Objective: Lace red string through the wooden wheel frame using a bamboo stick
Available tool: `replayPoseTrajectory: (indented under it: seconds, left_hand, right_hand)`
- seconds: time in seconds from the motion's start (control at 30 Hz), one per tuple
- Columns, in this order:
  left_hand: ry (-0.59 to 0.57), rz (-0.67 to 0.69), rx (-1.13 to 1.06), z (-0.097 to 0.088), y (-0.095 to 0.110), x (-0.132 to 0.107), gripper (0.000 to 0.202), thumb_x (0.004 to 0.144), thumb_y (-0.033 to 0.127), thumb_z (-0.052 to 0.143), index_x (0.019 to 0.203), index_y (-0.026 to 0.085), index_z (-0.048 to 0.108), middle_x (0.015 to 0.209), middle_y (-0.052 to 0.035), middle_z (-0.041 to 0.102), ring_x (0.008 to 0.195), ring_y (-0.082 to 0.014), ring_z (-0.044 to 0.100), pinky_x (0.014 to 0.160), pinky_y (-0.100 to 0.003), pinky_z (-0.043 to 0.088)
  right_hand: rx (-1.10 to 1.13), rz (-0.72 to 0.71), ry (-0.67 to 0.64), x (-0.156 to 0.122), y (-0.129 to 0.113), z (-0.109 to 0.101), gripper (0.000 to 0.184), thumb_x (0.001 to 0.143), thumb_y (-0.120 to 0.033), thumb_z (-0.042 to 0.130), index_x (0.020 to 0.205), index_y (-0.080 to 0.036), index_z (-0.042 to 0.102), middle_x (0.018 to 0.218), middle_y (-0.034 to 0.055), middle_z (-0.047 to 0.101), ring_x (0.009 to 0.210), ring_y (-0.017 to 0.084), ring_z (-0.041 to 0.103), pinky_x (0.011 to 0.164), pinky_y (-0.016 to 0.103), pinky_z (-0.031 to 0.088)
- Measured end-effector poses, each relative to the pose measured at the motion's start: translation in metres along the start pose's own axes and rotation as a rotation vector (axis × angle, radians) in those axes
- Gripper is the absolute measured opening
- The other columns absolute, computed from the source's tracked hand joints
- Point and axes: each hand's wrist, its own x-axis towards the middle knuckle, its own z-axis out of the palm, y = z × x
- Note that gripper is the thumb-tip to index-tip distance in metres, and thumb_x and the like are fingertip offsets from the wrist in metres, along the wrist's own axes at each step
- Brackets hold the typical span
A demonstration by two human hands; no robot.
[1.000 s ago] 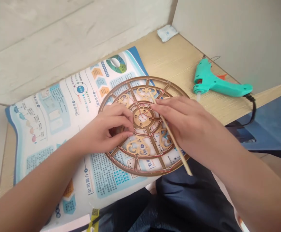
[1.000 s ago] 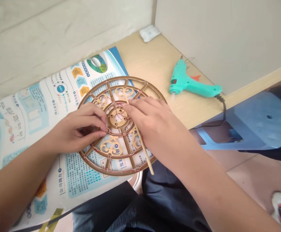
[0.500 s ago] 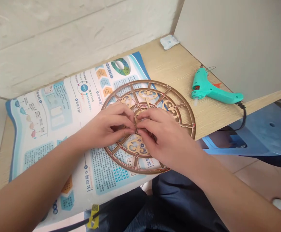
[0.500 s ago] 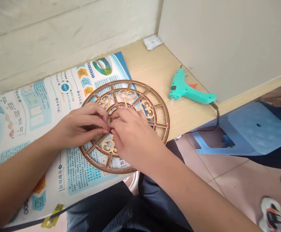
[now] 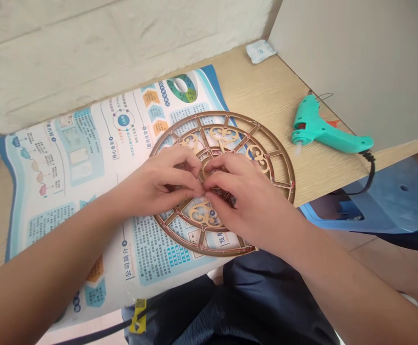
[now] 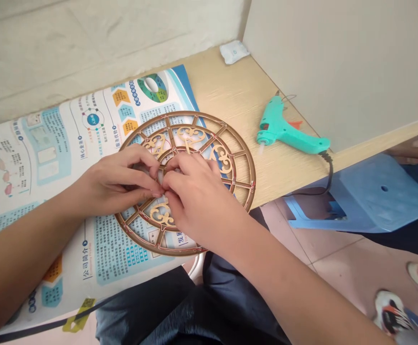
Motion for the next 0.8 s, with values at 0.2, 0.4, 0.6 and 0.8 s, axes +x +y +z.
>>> replayPoseTrajectory:
  seconds: [0.2,0.4,0.6,0.8]
  left_hand:
    - [0.014,-0.019,0.008,-0.0001,-0.0004,-0.0008,0.009,0.104,0.022,0.071,0.103,0.026,0.079,0.105,-0.0068,0.067,0.097,-0.0148,0.066,0.085,-0.029,0.055]
    - [0.037,-0.011,0.023,0.0011,0.0018,-0.0016,0.009,0.103,0.019,0.071,0.101,0.024,0.079,0.104,-0.0069,0.067,0.094,-0.0138,0.067,0.084,-0.027,0.058]
    - [0.071,0.004,0.016,0.0028,0.0040,-0.0015,0.006,0.102,0.017,0.074,0.104,0.021,0.070,0.106,-0.0047,0.070,0.098,-0.0131,0.068,0.085,-0.026,0.056]
    - [0.048,0.014,0.035,0.0048,0.0055,-0.0014,0.011,0.102,0.016,0.069,0.104,0.027,0.068,0.105,-0.0010,0.074,0.097,-0.0163,0.071,0.090,-0.036,0.057]
  right_hand:
    - [0.047,0.033,-0.007,0.0020,-0.0006,-0.0013,0.025,0.101,-0.009,0.055,0.092,-0.018,0.077,0.123,0.0087,0.071,0.123,0.026,0.063,0.102,0.047,0.038]
    - [0.004,0.021,-0.022,0.0038,-0.0010,0.0012,0.024,0.101,-0.010,0.056,0.089,-0.018,0.076,0.113,0.0050,0.074,0.115,0.024,0.065,0.096,0.044,0.031]
    - [-0.050,-0.030,0.026,0.0052,0.0006,0.0058,0.022,0.097,-0.009,0.055,0.082,-0.017,0.070,0.105,0.0042,0.073,0.106,0.022,0.066,0.094,0.043,0.031]
    - [-0.040,-0.009,0.030,0.0054,0.0000,0.0057,0.017,0.093,-0.010,0.057,0.081,-0.019,0.064,0.106,0.0036,0.074,0.106,0.022,0.066,0.096,0.043,0.030]
